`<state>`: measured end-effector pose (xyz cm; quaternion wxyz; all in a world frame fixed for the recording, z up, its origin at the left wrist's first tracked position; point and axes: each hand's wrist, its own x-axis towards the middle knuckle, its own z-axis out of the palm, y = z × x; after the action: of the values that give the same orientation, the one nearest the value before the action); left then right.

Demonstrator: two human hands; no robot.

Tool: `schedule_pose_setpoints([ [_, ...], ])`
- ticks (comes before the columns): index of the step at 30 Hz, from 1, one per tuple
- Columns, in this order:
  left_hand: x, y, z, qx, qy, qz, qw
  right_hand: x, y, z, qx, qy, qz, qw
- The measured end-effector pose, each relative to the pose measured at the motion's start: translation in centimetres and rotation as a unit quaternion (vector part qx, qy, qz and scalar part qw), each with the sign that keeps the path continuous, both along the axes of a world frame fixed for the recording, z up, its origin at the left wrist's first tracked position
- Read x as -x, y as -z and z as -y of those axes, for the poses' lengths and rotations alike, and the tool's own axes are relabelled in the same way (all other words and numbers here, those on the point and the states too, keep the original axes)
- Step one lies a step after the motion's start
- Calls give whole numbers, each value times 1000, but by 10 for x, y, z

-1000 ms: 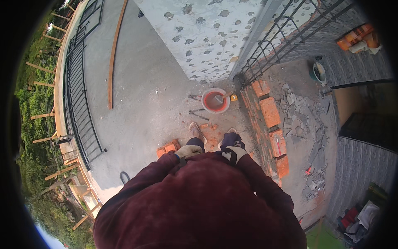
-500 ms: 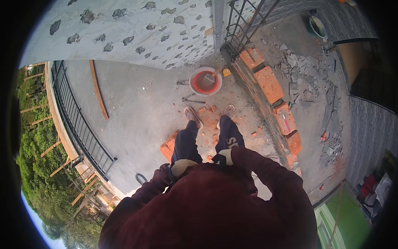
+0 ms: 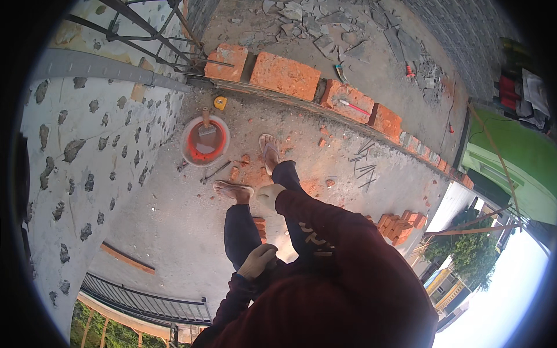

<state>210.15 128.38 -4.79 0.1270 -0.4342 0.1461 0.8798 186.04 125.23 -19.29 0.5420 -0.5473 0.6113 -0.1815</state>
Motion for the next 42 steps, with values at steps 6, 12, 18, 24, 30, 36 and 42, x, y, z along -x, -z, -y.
schedule_pose_setpoints([
  [6, -26, 62, 22, 170, 13, 65, 983, 214, -114, 116, 99, 139, -507, 845],
  [12, -31, 129, 138, 310, -186, 221, 906, 326, -61, 123, -160, -92, -628, 756],
  [18, -14, 183, 182, 276, -352, 151, 882, 335, -75, 143, -81, -83, -628, 770],
  [24, -19, 227, 216, 347, -329, 162, 863, 175, -152, 204, 137, -75, -367, 917],
  [30, -21, 261, 276, 399, -396, 137, 816, 64, 131, 234, 10, -64, -249, 966],
  [36, -35, 275, 323, 570, -213, 108, 786, 18, 277, 328, -42, -293, -380, 876],
  [42, -35, 266, 368, 667, -94, 57, 737, 18, 360, 350, 48, -414, -402, 815],
])
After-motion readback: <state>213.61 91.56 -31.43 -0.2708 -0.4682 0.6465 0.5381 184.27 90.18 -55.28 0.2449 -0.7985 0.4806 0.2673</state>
